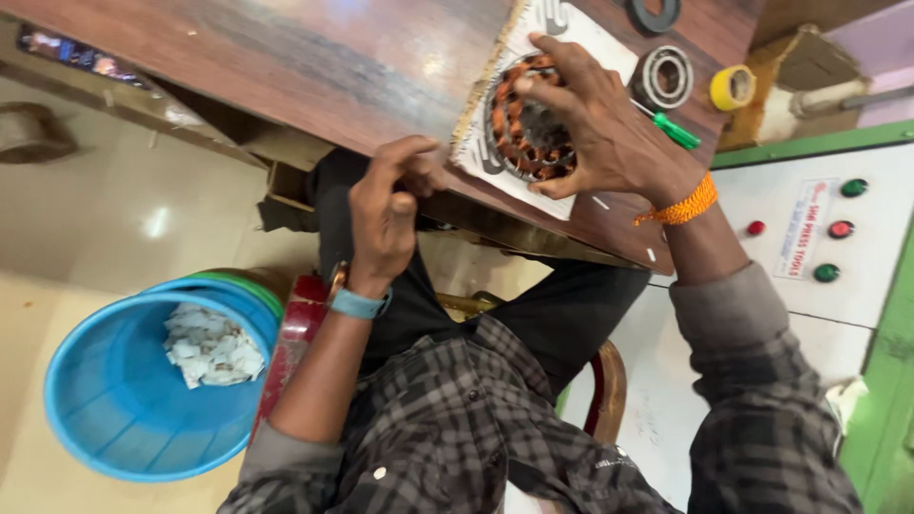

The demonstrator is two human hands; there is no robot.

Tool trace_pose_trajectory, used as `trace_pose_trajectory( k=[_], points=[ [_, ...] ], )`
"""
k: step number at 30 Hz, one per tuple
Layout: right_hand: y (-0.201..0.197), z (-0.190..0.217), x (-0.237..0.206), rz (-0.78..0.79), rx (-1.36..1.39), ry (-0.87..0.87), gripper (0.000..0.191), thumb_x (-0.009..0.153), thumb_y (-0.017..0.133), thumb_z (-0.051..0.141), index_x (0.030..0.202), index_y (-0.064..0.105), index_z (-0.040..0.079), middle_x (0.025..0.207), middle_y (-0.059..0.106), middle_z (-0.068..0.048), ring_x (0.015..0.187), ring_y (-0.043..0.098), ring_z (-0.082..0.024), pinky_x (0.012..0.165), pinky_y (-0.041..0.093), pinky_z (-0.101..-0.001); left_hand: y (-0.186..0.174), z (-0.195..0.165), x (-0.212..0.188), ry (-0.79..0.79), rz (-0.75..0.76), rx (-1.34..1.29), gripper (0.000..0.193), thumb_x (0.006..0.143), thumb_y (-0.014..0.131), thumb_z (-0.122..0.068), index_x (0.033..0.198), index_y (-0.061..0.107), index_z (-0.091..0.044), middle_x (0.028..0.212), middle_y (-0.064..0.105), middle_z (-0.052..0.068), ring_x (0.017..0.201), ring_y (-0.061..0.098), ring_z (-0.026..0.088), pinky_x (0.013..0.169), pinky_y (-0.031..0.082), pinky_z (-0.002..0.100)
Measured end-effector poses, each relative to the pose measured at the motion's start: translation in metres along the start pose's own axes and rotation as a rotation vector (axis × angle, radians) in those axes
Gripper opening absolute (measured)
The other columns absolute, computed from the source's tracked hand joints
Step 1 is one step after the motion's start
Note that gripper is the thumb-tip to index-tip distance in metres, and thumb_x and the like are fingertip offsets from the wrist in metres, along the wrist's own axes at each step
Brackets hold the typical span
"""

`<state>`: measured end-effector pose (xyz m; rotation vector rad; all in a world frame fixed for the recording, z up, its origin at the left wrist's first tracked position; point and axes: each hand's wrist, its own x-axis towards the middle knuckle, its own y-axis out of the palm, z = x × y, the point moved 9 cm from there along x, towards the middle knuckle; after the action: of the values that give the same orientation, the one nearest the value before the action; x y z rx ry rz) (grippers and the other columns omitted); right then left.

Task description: The person sits at a workbench trimming excess material from a motor stator winding with scissors, picking off small wedges and debris from between the copper coils by hand, and turning the stator over to work on its other side. They also handle a bearing and reposition the stator on a paper pad while working around its circumference.

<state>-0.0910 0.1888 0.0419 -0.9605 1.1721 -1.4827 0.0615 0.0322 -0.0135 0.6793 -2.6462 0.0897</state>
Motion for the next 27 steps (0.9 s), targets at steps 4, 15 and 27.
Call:
trace_pose_trajectory(
  k=[4,15,27],
  points=[
    [0.003,-0.006,-0.006,0.152,-0.077,-0.026,0.112,0.065,0.093,0.051,0.156,0.034,0.028,0.167,0.022,-0.016,0.154,0.025,-0.043,0.125,0.026,-0.0615,0.0,-0.014,-0.004,-0.049,-0.034,-0.08,0.069,0.108,0.037,-0.069,0.134,0.06,-0.009,0.093,0.071,0.003,0.078,0.066,0.012,0.072,0.053,0.027],
    [-0.046,0.004,-0.168,-0.877,-0.041,0.392,0.021,0.104,0.075,0.02,0.118,0.068,0.005,0.126,0.067,-0.011,0.121,0.059,-0.025,0.105,0.049,-0.0405,0.063,-0.04,0.076,0.449,0.554,0.565,0.118,0.056,0.077,-0.078,0.154,0.042,-0.021,0.155,0.04,0.019,0.142,0.041,0.037,0.115,0.044,0.06],
    [0.028,0.005,-0.276,-1.124,0.549,0.7,0.018,0.113,0.067,0.012,0.116,0.065,-0.006,0.096,0.07,-0.013,0.079,0.07,-0.016,0.069,0.055,-0.0234,0.177,-0.001,0.09,0.346,1.153,0.944,0.137,0.049,0.101,-0.057,0.16,0.022,-0.038,0.162,0.028,0.018,0.145,0.032,0.042,0.111,0.032,0.065]
  ],
)
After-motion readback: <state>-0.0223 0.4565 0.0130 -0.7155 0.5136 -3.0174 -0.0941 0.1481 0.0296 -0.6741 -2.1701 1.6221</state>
